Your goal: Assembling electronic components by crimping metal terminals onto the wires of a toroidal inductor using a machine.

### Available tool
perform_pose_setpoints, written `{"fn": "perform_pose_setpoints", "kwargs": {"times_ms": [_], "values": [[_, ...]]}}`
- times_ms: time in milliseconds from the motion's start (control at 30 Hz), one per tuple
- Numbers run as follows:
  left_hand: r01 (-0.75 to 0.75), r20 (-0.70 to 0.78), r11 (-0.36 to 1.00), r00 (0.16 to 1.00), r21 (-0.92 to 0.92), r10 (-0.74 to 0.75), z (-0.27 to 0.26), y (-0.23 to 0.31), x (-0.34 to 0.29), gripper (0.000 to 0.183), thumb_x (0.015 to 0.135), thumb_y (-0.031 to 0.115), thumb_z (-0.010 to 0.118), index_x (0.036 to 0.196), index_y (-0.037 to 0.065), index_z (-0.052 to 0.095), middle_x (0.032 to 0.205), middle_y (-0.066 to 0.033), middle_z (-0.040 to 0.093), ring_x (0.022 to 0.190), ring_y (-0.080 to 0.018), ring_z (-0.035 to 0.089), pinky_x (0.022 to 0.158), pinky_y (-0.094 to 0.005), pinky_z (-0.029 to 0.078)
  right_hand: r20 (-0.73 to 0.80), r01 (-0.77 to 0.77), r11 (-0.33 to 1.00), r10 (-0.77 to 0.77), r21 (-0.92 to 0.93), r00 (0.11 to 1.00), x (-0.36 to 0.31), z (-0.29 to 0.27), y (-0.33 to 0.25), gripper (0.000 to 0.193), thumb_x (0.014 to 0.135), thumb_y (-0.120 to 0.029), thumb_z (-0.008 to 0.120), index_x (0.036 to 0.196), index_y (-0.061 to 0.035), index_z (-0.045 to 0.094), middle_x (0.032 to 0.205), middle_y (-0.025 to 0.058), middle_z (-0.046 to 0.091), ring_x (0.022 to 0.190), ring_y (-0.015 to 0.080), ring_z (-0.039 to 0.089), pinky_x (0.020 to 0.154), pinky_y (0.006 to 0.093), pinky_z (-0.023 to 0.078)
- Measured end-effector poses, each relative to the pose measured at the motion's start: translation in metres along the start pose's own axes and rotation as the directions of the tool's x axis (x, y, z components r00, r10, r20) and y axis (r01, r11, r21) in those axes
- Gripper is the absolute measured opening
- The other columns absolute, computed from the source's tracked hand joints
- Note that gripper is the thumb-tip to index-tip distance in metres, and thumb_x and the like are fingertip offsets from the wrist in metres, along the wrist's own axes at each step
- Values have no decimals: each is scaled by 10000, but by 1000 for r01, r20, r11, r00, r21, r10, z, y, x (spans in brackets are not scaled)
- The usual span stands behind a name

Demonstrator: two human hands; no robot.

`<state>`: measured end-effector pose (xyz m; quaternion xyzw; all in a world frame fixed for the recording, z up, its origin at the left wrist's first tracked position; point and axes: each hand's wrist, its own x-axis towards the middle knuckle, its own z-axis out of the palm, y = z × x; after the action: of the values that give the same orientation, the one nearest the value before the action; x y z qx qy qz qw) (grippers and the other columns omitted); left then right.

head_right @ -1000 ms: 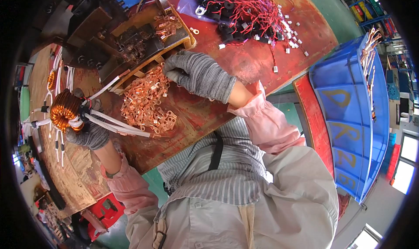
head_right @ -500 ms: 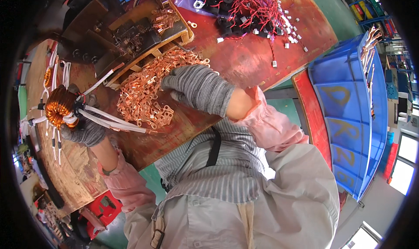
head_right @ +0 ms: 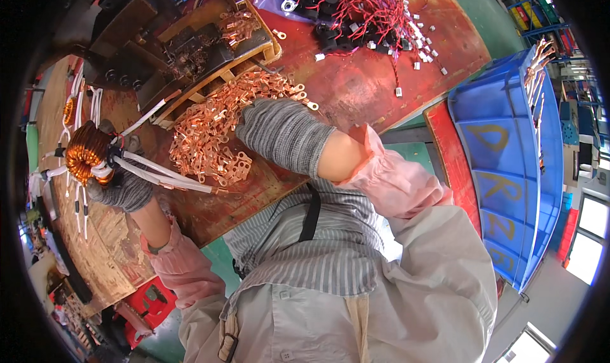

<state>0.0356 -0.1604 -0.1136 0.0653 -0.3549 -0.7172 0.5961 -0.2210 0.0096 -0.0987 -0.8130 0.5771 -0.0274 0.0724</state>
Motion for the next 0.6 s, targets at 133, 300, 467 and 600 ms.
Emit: {"fn": "perform_pose_setpoints", "kwargs": {"times_ms": [133,300,467,600], "values": [[-12,-38,1000,999,-12,12,-4,0,-1,861,625,302,732,1313,22,296,1234,-237,397,1010,-266,517,797,-421,457,3,-30,999,29,41,1000,6,0,-2,266,753,-84,496,1011,-42,547,915,131,552,838,277,580,680,345,497],[-27,-75,1000,997,15,28,-2,-2,-3,868,628,303,733,1315,12,289,1238,-245,398,1035,-289,513,795,-425,464,56,-108,983,101,147,993,7,-6,-1,218,787,-96,489,992,-42,539,910,126,548,835,283,580,694,369,487],[15,-5,1000,1000,-22,-15,8,-2,-2,844,626,288,737,1299,16,307,1213,-223,413,995,-271,522,770,-409,466,-270,48,832,124,553,955,2,-3,6,186,766,-114,554,943,-60,574,871,125,589,832,311,579,729,374,476],[25,-16,1000,1000,-5,-25,12,-2,-3,802,617,274,745,1267,30,344,1157,-179,427,925,-233,526,731,-386,463,-324,114,637,222,762,920,10,-10,16,154,798,-124,576,931,-47,580,835,92,611,792,219,602,709,322,482]]}}
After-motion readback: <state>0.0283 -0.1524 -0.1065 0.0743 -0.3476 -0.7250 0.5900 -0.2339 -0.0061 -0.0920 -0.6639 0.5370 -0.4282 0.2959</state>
